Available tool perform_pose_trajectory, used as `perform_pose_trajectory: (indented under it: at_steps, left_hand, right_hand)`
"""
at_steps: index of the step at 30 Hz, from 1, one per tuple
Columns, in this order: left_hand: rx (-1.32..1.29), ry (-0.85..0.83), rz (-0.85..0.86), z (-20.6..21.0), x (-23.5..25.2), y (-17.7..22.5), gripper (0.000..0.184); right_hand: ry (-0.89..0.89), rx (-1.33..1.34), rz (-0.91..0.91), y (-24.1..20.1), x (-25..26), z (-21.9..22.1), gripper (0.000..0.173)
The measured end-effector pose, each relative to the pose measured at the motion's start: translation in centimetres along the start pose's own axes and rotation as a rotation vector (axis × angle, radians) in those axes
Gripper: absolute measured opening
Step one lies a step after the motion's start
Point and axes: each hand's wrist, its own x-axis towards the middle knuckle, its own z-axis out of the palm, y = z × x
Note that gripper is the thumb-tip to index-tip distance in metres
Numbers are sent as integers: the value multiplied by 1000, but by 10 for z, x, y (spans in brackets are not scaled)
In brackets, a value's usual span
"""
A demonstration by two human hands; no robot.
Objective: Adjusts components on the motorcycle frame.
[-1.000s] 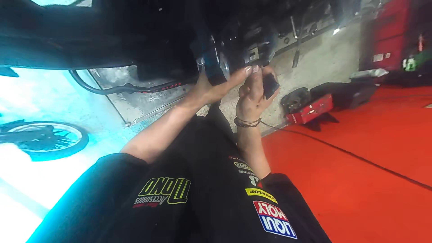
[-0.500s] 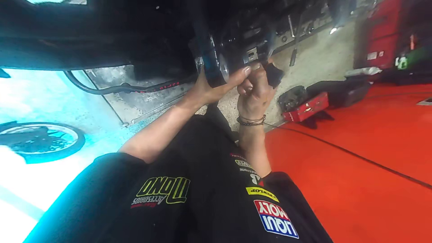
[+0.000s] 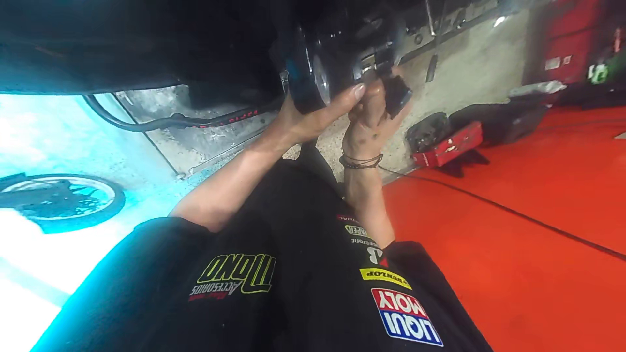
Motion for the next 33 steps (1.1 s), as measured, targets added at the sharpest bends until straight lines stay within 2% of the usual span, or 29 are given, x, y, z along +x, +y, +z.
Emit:
perform_pose_trajectory:
  at_steps: [1,4,5,7,9,11,17,26,30,33]
  left_hand:
    - [10,-8,-14,-1,-1,0,38]
    - [2,-12,38,-3,-3,-3,38]
    - [-15,-19,61,-4,0,-4,37]
    - [-40,-25,87,-4,2,-6,36]
    - [-32,-29,88,-4,2,-4,31]
    - [-20,-27,95,-4,0,-1,28]
    - [-27,-9,131,-2,1,3,23]
    - [-42,-20,151,-2,2,0,24]
    - [-67,-15,141,-1,3,-1,25]
    - [-64,-31,126,-3,3,-2,26]
  right_hand:
    - [8,-4,-42,7,4,1,22]
    - [104,188,-383,75,38,7,23]
    - [97,208,-422,83,45,7,25]
    - [69,225,-368,76,43,4,23]
    - [4,136,-156,41,19,-1,17]
    - [-21,125,-31,21,7,-4,14]
    - [-43,275,42,32,8,-6,13]
    - [-78,283,128,20,5,-7,8]
    - [-86,285,131,19,1,-8,10]
    - [-112,302,107,23,-1,-15,21]
